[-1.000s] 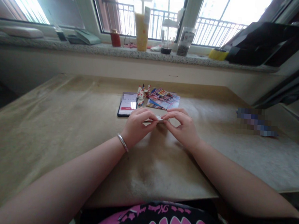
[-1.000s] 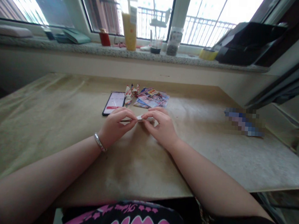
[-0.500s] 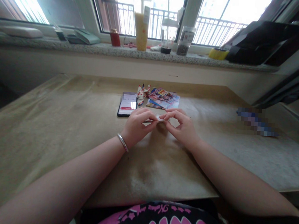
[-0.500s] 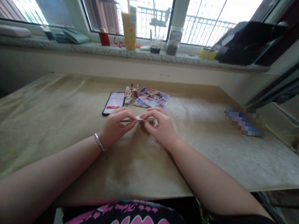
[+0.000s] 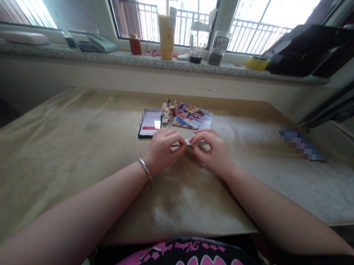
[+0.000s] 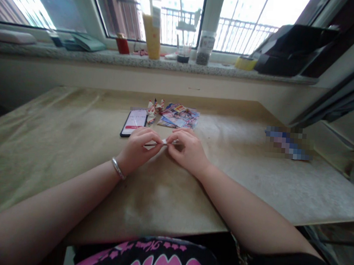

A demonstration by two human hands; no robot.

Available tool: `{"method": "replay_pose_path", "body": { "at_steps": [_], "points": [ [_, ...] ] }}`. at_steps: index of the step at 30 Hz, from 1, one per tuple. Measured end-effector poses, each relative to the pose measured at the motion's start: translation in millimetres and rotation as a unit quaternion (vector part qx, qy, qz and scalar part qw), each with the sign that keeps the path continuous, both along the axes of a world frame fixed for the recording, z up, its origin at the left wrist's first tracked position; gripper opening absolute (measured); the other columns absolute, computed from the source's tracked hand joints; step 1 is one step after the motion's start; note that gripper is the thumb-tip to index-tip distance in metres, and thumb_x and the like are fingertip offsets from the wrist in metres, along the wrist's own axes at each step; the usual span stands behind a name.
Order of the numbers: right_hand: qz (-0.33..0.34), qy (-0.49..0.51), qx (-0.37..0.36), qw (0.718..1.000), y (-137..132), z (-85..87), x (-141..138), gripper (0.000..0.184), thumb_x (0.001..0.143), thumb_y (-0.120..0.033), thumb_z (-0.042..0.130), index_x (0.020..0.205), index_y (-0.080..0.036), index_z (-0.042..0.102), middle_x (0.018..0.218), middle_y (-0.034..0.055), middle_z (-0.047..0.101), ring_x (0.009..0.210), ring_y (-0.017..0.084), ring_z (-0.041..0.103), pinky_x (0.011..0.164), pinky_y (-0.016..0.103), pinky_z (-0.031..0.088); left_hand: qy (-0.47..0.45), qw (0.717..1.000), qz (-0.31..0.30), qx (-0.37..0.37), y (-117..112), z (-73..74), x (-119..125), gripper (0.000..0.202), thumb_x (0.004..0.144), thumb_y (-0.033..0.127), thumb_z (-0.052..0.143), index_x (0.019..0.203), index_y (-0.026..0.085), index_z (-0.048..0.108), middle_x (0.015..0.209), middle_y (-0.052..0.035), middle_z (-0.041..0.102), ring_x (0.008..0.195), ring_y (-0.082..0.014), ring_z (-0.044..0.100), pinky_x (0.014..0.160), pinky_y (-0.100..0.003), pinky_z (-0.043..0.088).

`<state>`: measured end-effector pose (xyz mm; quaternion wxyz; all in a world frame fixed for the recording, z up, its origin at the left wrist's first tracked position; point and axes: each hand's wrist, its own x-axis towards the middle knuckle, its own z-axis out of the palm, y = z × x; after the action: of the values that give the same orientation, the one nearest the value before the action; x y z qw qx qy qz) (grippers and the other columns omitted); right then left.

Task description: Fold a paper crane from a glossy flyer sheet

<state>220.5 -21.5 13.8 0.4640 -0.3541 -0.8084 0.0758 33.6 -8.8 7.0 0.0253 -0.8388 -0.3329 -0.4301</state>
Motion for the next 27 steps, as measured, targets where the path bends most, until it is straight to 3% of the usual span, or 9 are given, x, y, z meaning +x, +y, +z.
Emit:
{"method": "replay_pose_path", "body": {
  "at_steps": [7,20,27],
  "points": [
    [0.019,-0.017,0.01,1.0,0.3,-0.1,-1.1,0.011,0.073,-0.013,0.059,0.076,-0.024,0.061,0.084,0.0014,0.067,0.091,0.018,0.06,0.087,0.037,0.048,0.036,0.998,-0.013,0.054,-1.8,1.4,-0.8,0.009,0.082,0.025,0.06,0.074,0.022,0.062,0.074,0.0002,0.065,0.073,-0.015,0.055,0.071,-0.03,0.04],
    [0.001,-0.047,0.038,0.998,5.2,-0.7,2.8,0.007,0.075,-0.017,0.061,0.074,-0.024,0.063,0.084,0.0019,0.068,0.088,0.018,0.06,0.086,0.036,0.049,0.004,0.998,-0.026,0.054,-1.9,4.3,-0.5,0.012,0.08,0.023,0.061,0.068,0.021,0.06,0.07,0.0008,0.064,0.07,-0.0143,0.054,0.071,-0.03,0.041],
    [-0.007,-0.055,0.046,0.997,1.6,-0.6,1.3,0.007,0.077,-0.019,0.06,0.075,-0.025,0.064,0.086,0.0019,0.068,0.089,0.019,0.06,0.086,0.037,0.049,0.06,0.996,-0.025,0.062,-0.7,5.9,-4.2,0.01,0.083,0.026,0.058,0.074,0.023,0.062,0.074,0.0017,0.067,0.073,-0.0143,0.056,0.075,-0.031,0.041]
  ]
}}
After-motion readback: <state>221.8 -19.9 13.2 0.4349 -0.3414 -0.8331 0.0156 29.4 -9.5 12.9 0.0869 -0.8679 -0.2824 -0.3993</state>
